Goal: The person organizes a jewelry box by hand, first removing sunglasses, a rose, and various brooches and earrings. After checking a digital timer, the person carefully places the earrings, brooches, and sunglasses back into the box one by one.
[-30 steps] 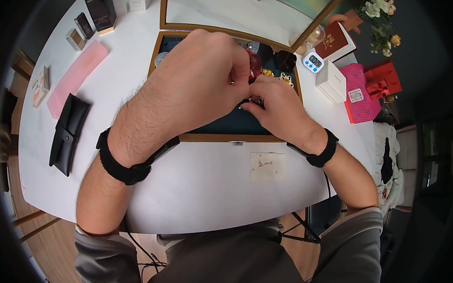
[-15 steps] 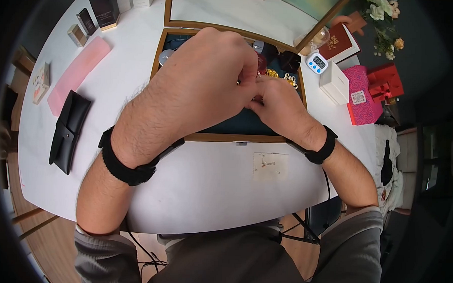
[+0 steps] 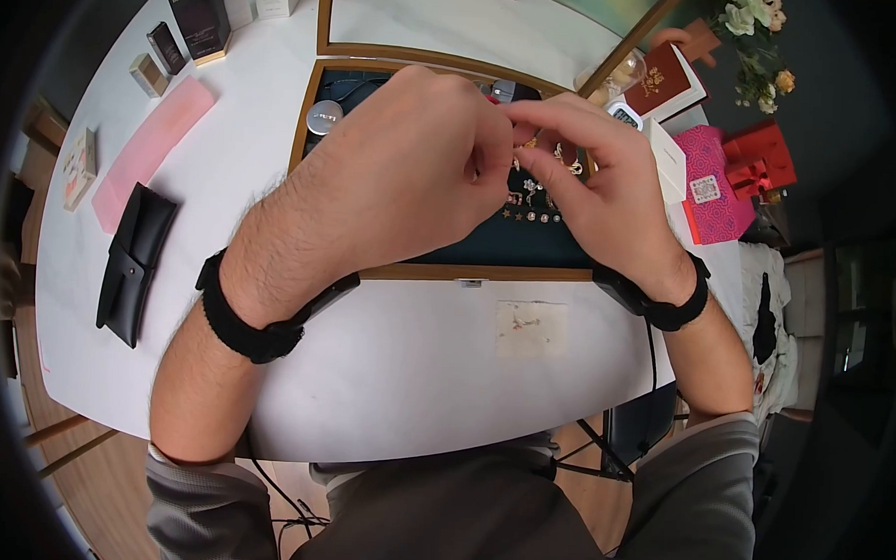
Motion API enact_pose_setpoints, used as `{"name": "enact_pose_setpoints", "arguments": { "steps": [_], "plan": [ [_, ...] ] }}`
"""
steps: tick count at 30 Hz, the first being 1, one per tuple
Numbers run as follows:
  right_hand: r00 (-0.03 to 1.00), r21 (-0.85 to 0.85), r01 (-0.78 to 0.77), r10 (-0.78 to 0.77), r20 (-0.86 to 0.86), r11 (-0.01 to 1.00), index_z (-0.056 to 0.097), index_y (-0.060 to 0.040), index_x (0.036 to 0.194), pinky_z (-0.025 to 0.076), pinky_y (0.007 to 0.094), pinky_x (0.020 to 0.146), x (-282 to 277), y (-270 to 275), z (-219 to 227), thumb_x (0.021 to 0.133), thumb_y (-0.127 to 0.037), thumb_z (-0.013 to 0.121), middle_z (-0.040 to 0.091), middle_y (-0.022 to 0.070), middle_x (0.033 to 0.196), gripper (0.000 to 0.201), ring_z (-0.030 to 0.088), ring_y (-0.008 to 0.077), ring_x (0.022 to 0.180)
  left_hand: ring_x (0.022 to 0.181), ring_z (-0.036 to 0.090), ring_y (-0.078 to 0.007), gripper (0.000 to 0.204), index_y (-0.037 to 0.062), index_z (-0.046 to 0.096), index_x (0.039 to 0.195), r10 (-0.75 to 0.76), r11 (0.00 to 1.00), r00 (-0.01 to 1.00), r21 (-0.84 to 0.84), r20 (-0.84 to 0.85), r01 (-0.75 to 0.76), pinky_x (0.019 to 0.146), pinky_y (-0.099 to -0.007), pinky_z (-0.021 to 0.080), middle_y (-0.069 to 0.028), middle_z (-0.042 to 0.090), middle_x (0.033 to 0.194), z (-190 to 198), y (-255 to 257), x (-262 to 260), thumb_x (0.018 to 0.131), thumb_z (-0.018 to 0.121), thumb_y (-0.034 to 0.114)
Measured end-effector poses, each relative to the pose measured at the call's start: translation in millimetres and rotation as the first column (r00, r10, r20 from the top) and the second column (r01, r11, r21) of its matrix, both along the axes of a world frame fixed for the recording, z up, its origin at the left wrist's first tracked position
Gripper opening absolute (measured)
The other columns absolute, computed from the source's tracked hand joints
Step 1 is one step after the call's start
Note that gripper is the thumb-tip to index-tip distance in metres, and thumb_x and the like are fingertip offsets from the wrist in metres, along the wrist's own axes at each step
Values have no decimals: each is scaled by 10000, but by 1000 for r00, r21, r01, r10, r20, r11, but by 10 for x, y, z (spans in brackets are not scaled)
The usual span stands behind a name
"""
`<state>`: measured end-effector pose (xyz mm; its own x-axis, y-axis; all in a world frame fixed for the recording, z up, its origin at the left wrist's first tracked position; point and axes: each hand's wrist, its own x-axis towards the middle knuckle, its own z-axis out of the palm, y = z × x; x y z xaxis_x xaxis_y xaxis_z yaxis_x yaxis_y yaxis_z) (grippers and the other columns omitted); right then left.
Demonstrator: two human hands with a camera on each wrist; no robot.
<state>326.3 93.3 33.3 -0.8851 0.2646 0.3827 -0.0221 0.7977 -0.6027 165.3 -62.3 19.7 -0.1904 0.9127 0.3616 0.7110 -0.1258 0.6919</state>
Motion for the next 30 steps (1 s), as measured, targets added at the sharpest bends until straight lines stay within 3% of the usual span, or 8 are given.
{"name": "enact_pose_setpoints", "arguments": {
  "steps": [2,7,15,20,24,26,28,30],
  "plan": [
    [992,63,-110,113,-50,992,780,-20,1181,555,315,730,25,-10,-7,939,53,752,734,113,938,254,676,205,783,695,676,-187,55,-25,776,905,-23,1000,999,7,29,23,664,-320,560,-110,743,806,-33,2,5,862,779,10],
    [993,67,-96,100,-60,993,789,-4,1111,575,313,757,94,6,7,910,52,779,757,117,960,208,717,216,828,689,664,-186,63,-22,782,924,-50,995,999,87,-6,51,650,-310,548,-102,738,806,-53,11,13,870,787,10],
    [988,180,-92,111,-102,979,784,-9,1015,574,346,736,125,45,-43,878,38,803,753,119,913,146,723,283,829,676,654,-177,53,-24,792,928,-49,998,998,36,51,47,648,-310,539,-94,737,780,-63,21,30,899,774,18],
    [986,211,-155,165,-29,965,750,-17,1014,559,381,722,128,84,-42,897,22,782,729,111,899,127,700,298,812,654,631,-177,54,-31,791,907,-67,998,996,19,52,66,635,-324,522,-108,722,747,-63,18,42,905,776,20],
    [987,176,-158,159,8,972,733,-17,1041,559,377,723,139,80,-75,918,20,765,728,118,930,132,707,296,819,650,626,-182,45,-34,787,903,-64,997,997,-38,35,65,634,-324,516,-124,720,750,-60,18,43,902,775,9],
    [990,80,-141,138,35,987,729,-11,1063,564,365,729,140,83,-96,937,14,757,735,121,962,132,723,289,842,657,634,-183,41,-33,787,902,-69,997,997,-44,24,70,637,-320,518,-125,726,758,-105,37,14,902,776,6],
    [991,82,-136,136,5,987,731,-7,1068,568,356,727,138,92,-125,942,18,753,737,119,960,130,729,283,848,689,664,-179,37,-32,796,912,-100,994,995,49,-1,100,643,-313,523,-122,756,803,-144,63,-26,900,784,1],
    [991,84,-129,132,-26,988,733,-3,1073,571,346,724,146,97,-138,948,22,748,738,118,957,129,736,277,855,711,681,-178,39,-30,803,919,-92,995,995,39,41,91,648,-314,529,-118,773,833,-128,67,-34,898,787,-2]
  ]
}}
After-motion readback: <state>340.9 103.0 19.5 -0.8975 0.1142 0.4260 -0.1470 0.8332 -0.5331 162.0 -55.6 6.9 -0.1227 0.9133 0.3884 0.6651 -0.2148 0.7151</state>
